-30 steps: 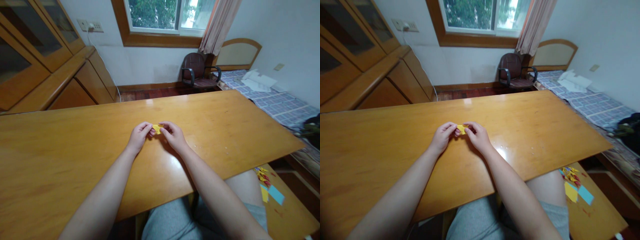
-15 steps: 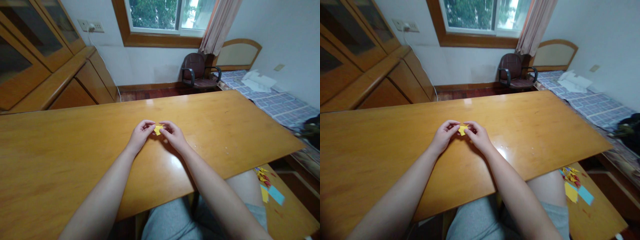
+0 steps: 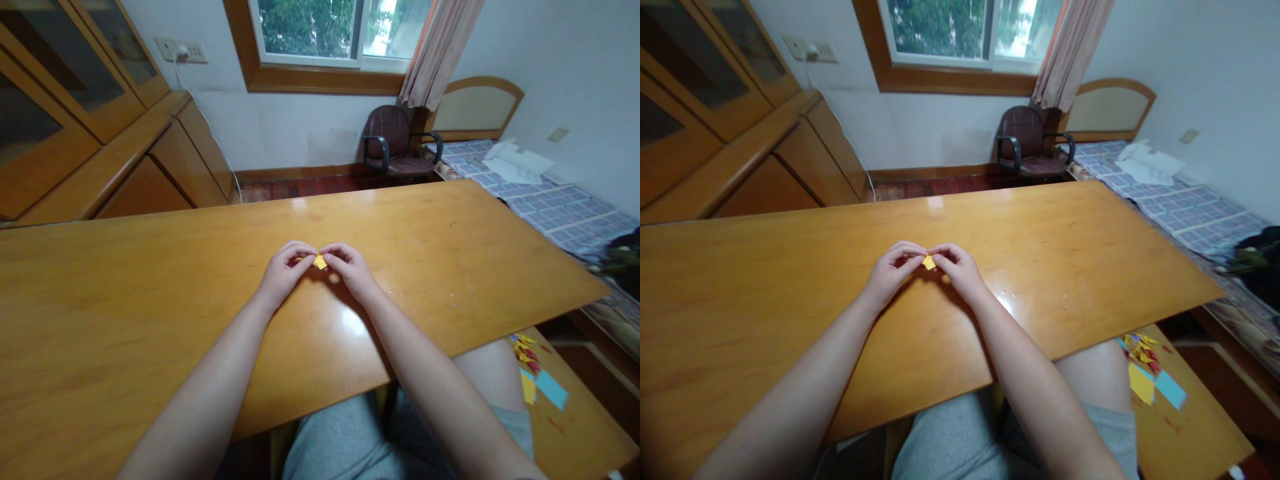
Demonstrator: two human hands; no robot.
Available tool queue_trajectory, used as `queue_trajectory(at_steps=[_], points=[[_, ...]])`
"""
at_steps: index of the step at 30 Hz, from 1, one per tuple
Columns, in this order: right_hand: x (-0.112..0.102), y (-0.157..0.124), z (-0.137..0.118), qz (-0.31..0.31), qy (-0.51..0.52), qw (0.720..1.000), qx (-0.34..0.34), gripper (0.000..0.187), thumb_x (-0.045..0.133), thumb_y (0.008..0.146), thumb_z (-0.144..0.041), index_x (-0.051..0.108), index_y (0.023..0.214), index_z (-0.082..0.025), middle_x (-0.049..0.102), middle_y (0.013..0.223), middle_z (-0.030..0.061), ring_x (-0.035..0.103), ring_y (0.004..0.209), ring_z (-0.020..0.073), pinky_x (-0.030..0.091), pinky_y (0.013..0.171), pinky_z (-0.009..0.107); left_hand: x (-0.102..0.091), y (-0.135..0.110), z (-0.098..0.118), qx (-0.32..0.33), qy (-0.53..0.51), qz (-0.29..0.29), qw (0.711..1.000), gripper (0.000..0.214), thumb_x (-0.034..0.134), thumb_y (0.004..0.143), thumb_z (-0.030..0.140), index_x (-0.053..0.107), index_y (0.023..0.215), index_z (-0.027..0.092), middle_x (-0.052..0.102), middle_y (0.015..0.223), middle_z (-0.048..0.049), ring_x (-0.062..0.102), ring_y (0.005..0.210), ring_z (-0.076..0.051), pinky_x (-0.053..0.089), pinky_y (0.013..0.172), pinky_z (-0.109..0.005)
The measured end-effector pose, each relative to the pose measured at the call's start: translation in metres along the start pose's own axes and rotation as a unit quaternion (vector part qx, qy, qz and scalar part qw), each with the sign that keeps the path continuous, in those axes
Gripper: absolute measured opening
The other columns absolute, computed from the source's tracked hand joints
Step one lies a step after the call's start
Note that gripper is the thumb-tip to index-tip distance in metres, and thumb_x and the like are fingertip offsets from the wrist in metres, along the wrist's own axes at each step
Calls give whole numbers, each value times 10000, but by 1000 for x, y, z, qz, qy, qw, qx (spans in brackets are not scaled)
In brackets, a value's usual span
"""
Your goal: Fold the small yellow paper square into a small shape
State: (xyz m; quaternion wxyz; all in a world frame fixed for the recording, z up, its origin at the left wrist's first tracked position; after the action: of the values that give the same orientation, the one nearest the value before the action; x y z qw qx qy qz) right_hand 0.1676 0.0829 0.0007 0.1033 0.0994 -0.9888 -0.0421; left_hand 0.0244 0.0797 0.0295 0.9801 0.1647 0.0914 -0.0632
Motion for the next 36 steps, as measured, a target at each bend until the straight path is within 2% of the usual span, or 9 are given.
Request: queue_trajectory(at_steps=[2,5,13,18,21,26,30,33,36], points=[[-1,0,0,1,20,1000,10,168,694,743,-330,689,855,-204,659,772,-5,582,686,128,483,639,256,2,-2,11,38,23,-13,999,133,658,833,327,720,851,211,683,980,-68,628,984,-204,493,911,-352],[-2,0,4,9,60,997,39,164,708,713,-305,697,836,-197,649,739,-15,561,640,112,466,613,243,4,-5,19,56,46,-30,997,124,661,837,321,730,879,227,681,1028,-74,625,1013,-207,502,920,-362],[5,-3,8,3,154,983,101,176,760,657,-270,690,792,-184,651,712,-20,547,594,94,440,569,221,3,-8,31,129,121,-13,984,91,680,835,282,735,883,228,708,978,-68,650,945,-193,513,885,-347],[6,-4,10,1,161,980,113,214,787,645,-302,692,795,-182,655,709,-17,552,595,93,438,569,216,2,-10,34,172,136,-4,976,85,664,860,259,723,879,201,714,894,-54,652,852,-162,514,803,-299],[5,-3,12,-3,131,986,103,203,767,693,-342,695,808,-191,635,717,-21,541,593,89,432,570,217,1,-11,36,177,148,5,973,79,661,864,250,716,857,194,710,865,-48,646,824,-152,509,776,-283],[-3,-2,-8,19,-23,1000,-6,194,674,805,-393,718,813,-204,569,786,-12,507,635,88,438,595,219,-5,-10,37,160,168,42,972,89,654,860,250,708,832,185,695,812,-37,629,767,-142,500,726,-260],[0,-4,-24,10,-99,992,-77,215,687,801,-414,723,861,-210,593,948,30,588,842,144,491,689,248,-10,-9,32,119,165,64,977,115,657,850,275,706,816,177,683,784,-29,620,725,-134,495,704,-247],[2,-4,-26,3,-131,987,-98,191,695,802,-384,720,867,-207,642,920,33,613,887,162,497,754,272,-10,-7,25,80,154,64,983,132,668,831,300,716,804,181,692,769,-25,628,722,-141,494,705,-251],[-3,-3,-21,30,-161,982,-92,186,665,823,-373,715,841,-195,677,866,30,627,822,160,493,755,281,-10,-5,10,12,125,59,990,153,699,790,334,727,810,185,719,792,-30,649,737,-159,504,727,-270]])
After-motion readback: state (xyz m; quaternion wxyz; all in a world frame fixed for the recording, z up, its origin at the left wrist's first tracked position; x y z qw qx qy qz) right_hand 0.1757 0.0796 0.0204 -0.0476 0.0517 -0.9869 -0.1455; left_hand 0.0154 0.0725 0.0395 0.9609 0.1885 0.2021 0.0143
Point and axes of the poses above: each hand's wrist, its own y-axis towards the middle knuckle, its own x-axis out of the palm, z = x × y, the point moved 9 cm from there along y, towards the middle knuckle
